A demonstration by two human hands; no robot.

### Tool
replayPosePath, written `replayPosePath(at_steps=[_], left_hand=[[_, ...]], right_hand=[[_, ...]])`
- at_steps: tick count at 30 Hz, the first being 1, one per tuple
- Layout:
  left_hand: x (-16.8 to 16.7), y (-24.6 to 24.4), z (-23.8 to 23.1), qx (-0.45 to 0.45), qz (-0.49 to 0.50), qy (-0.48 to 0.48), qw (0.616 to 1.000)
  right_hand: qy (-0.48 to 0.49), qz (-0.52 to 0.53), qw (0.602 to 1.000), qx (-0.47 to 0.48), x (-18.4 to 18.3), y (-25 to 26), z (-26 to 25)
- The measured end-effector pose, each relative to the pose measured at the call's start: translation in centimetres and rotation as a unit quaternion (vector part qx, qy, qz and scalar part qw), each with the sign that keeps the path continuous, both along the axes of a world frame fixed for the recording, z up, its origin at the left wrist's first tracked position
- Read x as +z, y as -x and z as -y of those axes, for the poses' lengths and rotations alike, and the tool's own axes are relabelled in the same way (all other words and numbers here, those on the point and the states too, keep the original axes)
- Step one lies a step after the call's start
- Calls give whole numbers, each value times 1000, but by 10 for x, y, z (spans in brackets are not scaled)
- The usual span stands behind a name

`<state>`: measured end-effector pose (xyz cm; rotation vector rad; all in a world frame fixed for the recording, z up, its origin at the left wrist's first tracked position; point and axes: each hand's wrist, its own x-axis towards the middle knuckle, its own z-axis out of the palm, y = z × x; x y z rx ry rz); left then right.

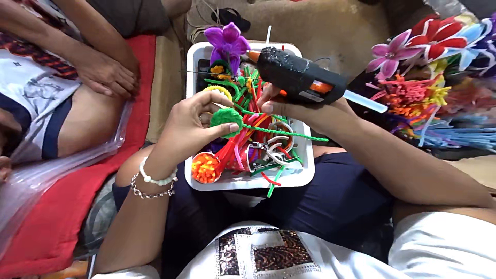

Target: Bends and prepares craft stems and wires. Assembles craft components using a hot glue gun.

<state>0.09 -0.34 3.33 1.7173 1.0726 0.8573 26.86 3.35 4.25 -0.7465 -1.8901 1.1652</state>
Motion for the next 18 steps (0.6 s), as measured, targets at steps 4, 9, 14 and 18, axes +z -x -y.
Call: replayPosePath(at_steps=[4, 9, 14, 18], left_hand=[[6, -6, 6, 12, 67, 12, 998], [5, -17, 9, 43, 82, -11, 996], [5, -19, 13, 35, 84, -7, 996], [4, -18, 13, 30, 85, -16, 996]], right_hand=[[-48, 11, 999, -18, 2, 7, 5], [-60, 17, 998, -10, 3, 11, 10], [-47, 26, 998, -22, 1, 15, 14], [-76, 28, 996, -26, -3, 18, 13]])
